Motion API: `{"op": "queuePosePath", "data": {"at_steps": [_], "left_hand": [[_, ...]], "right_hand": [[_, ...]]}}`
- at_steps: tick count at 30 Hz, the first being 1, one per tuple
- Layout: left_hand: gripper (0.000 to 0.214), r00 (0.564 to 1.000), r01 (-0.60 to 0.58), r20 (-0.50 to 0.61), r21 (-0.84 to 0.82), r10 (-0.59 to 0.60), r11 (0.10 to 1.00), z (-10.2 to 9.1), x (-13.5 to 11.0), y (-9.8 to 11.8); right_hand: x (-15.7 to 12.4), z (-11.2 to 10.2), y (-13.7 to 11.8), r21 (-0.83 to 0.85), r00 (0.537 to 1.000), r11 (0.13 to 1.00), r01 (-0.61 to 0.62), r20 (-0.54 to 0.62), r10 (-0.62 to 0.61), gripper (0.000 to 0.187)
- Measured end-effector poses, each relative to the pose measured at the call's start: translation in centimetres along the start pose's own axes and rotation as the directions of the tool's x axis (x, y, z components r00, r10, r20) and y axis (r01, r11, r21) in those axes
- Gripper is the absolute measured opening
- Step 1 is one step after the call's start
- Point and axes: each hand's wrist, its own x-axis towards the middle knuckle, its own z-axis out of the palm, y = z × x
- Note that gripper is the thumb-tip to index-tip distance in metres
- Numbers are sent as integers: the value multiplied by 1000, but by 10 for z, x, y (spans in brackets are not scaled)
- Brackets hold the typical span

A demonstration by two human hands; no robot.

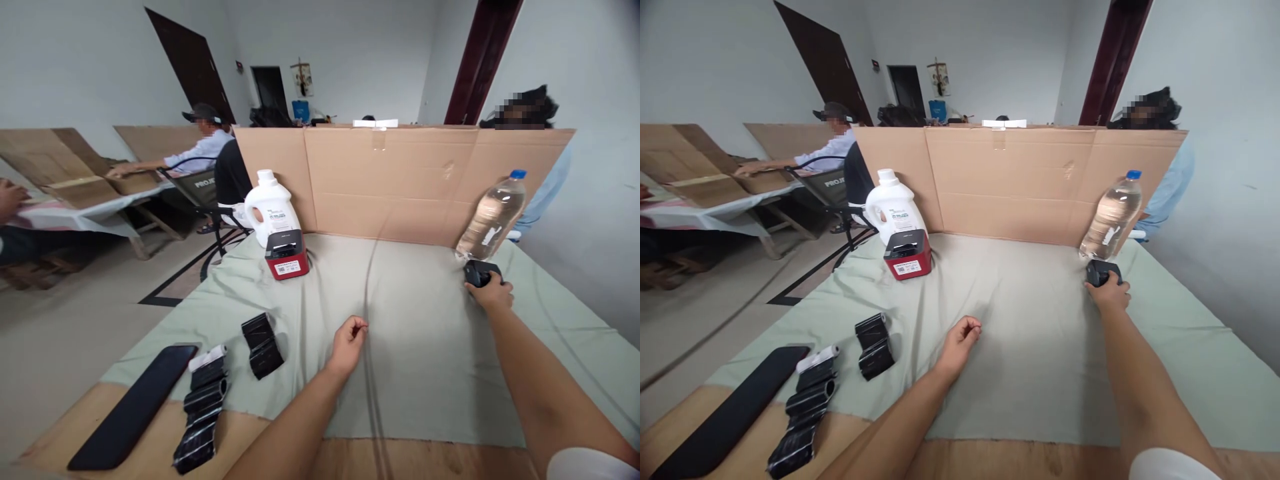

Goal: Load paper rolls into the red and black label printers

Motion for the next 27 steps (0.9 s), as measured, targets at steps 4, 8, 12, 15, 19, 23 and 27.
{"op": "queuePosePath", "data": {"at_steps": [4, 8, 12, 15, 19, 23, 27], "left_hand": [[11, 1000, 15, 6, -7, -15, 1000, 0, -1, 0], [13, 999, -42, -13, -22, 42, 999, 0, -3, 3], [24, 999, -29, 31, -114, 33, 993, 4, -8, 9], [57, 973, 166, 209, -347, -96, 923, 8, -17, 18], [94, 895, 391, 418, -577, -152, 717, 10, -31, 27], [114, 946, 317, 259, -627, -193, 712, 7, -36, 29], [115, 959, 279, 219, -618, -181, 735, 2, -34, 34]], "right_hand": [[-15, 3, 4, 43, 998, 998, 34, -53, -32, 77], [-39, 1, 1, 105, 993, 989, 103, -67, -96, 71], [-91, -1, -8, 214, 927, 906, 366, 0, -375, 65], [-156, -4, -19, 295, 798, 767, 569, 28, -603, 63], [-247, -4, -26, 300, 602, 581, 756, 28, -798, 62], [-294, -5, -21, 324, 511, 514, 794, 103, -854, 56], [-283, -14, -27, 502, 558, 530, 683, 109, -823, 40]]}}
